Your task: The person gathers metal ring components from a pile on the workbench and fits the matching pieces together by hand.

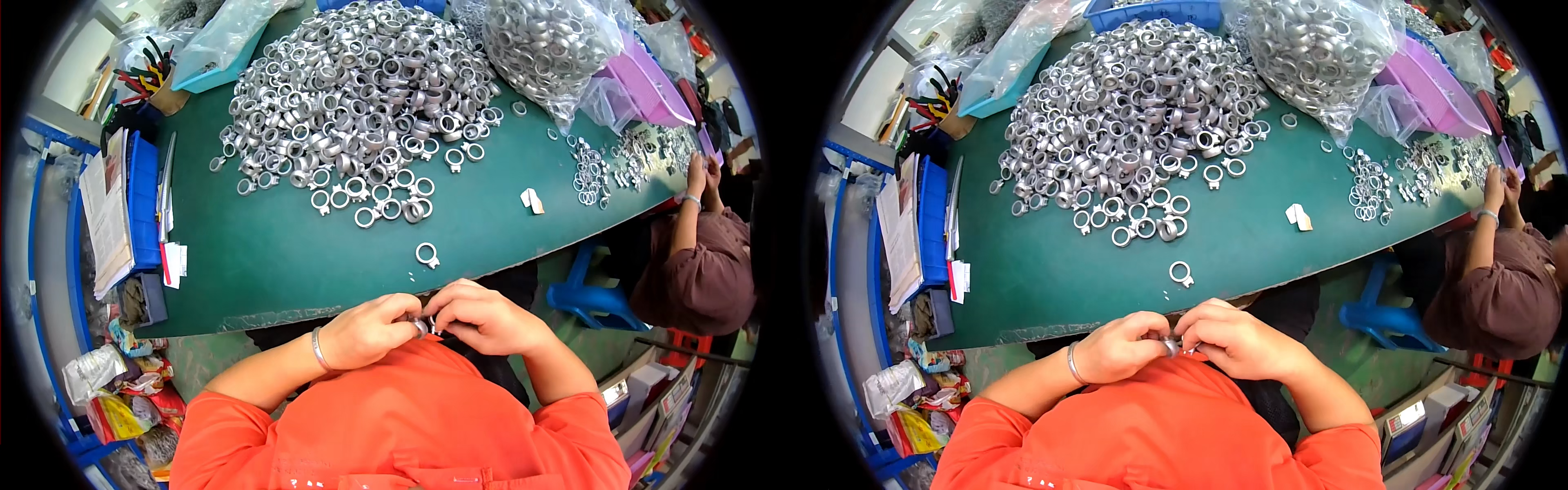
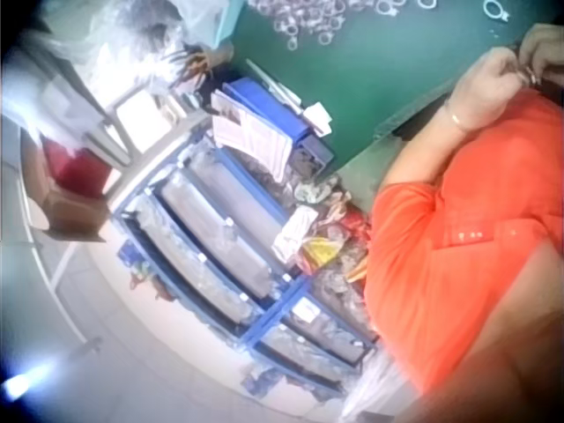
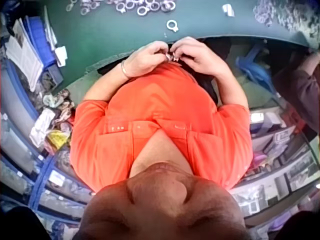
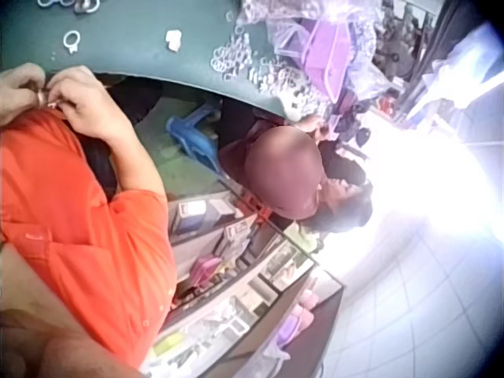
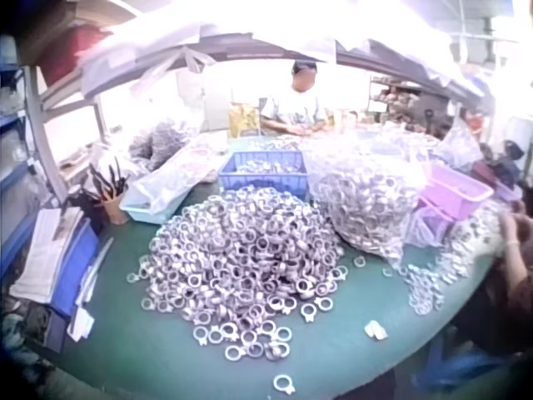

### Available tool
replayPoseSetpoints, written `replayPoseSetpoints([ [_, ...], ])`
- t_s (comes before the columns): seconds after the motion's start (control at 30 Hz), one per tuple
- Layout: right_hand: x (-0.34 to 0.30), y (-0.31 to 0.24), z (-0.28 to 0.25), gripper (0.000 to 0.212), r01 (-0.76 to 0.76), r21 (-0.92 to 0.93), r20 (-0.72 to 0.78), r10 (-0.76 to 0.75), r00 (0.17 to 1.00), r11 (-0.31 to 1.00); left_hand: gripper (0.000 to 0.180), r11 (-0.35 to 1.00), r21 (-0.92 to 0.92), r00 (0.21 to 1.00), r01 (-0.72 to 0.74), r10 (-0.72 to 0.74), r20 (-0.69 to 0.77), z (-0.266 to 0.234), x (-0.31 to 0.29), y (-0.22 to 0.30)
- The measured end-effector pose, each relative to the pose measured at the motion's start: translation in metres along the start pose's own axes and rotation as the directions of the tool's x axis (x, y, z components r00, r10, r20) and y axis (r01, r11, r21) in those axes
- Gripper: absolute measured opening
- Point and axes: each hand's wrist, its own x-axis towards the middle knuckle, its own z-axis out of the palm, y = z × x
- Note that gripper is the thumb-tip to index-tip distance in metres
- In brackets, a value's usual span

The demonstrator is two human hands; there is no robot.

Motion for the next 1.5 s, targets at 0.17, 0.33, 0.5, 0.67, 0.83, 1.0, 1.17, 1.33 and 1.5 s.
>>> replayPoseSetpoints([
  [0.17,0.026,0.006,0.01,0.027,-0.165,-0.514,-0.341,-0.024,0.94,0.842,0.026,0.97,0.194,0.984,0.143,-0.118,-0.137,-0.001,0.008,-0.018],
  [0.33,0.046,0.019,0.01,0.029,-0.227,-0.625,-0.322,0.019,0.947,0.746,0.044,0.821,0.354,0.817,0.448,-0.215,-0.535,-0.016,0.048,-0.046],
  [0.5,0.032,0.021,0.011,0.018,-0.143,0.517,-0.281,0.325,0.903,0.844,0.025,0.885,0.263,0.857,0.383,-0.235,-0.458,-0.017,0.045,-0.052],
  [0.67,0.008,0.004,0.008,0.015,-0.144,0.015,-0.076,0.144,0.987,0.99,0.016,0.927,0.005,0.823,0.375,-0.33,-0.463,-0.013,0.033,-0.033],
  [0.83,0.024,0.0,0.001,0.02,-0.024,-0.395,-0.128,-0.03,0.991,0.918,0.022,0.962,-0.073,0.784,0.264,-0.258,-0.565,-0.005,0.023,-0.027],
  [1.0,0.078,0.031,0.002,0.011,-0.265,-0.509,-0.53,-0.055,0.846,0.819,0.034,0.969,-0.176,0.769,0.173,-0.245,-0.591,0.004,0.026,-0.025],
  [1.17,0.076,0.046,0.003,0.011,-0.232,-0.331,-0.595,-0.012,0.803,0.915,0.038,0.988,-0.112,0.768,0.11,-0.156,-0.621,0.003,0.021,-0.026],
  [1.33,0.053,0.015,0.006,0.012,-0.214,0.49,-0.285,0.387,0.877,0.845,0.038,0.991,-0.107,0.801,0.087,-0.133,-0.584,0.004,0.012,-0.021],
  [1.5,0.034,0.006,0.013,0.021,0.014,0.317,-0.315,0.092,0.945,0.948,0.041,0.994,0.109,0.822,-0.021,0.079,-0.564,0.005,0.011,-0.017],
])
